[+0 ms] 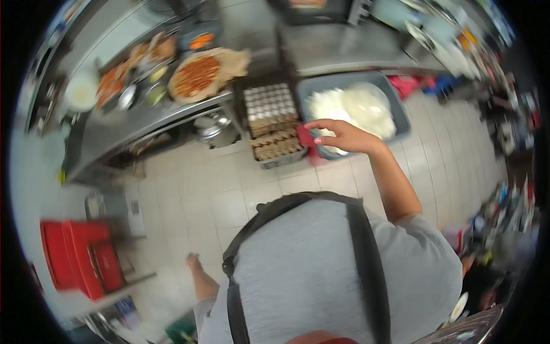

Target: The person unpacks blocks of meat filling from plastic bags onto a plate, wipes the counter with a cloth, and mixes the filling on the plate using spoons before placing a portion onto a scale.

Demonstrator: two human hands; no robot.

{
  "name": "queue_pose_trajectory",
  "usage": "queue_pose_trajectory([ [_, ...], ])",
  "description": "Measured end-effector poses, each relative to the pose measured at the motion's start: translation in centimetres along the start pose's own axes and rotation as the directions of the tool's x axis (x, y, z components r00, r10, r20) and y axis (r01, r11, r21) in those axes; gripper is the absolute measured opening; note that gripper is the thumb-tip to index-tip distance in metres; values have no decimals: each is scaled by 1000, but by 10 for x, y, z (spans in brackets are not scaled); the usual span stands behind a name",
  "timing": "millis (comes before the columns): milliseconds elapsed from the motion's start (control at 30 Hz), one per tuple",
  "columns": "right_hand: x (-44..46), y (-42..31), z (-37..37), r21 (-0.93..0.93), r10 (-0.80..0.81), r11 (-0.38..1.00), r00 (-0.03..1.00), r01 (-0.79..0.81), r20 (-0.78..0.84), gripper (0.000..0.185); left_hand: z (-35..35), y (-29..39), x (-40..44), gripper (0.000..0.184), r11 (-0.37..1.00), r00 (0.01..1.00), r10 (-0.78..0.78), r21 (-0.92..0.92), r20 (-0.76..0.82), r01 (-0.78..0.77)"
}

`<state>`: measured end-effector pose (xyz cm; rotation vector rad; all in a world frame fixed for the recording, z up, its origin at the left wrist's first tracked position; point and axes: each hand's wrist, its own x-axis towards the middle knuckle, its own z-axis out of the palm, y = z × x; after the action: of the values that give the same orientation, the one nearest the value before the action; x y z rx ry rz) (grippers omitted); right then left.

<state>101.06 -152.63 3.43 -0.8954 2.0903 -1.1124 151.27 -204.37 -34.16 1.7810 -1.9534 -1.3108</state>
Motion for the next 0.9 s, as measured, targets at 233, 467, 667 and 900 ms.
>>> queue_pose_trajectory([
  [233,-243,140,-40,9,295,939,788,-345,-540,48,131,280,-21,39,866,877,481,-166,13,-472],
  [467,-473,235,-12,98,563,640,378,-762,-735,51,381,405,-183,31,379,382,919,51,100,-924],
  [667,-552,270,-5,180,551,607,247,-774,-797,52,473,529,-284,28,111,112,992,14,50,-994],
  [900,-568,321,-62,540,770,598,237,-593,-592,51,602,609,-391,31,149,149,989,-78,16,-986],
])
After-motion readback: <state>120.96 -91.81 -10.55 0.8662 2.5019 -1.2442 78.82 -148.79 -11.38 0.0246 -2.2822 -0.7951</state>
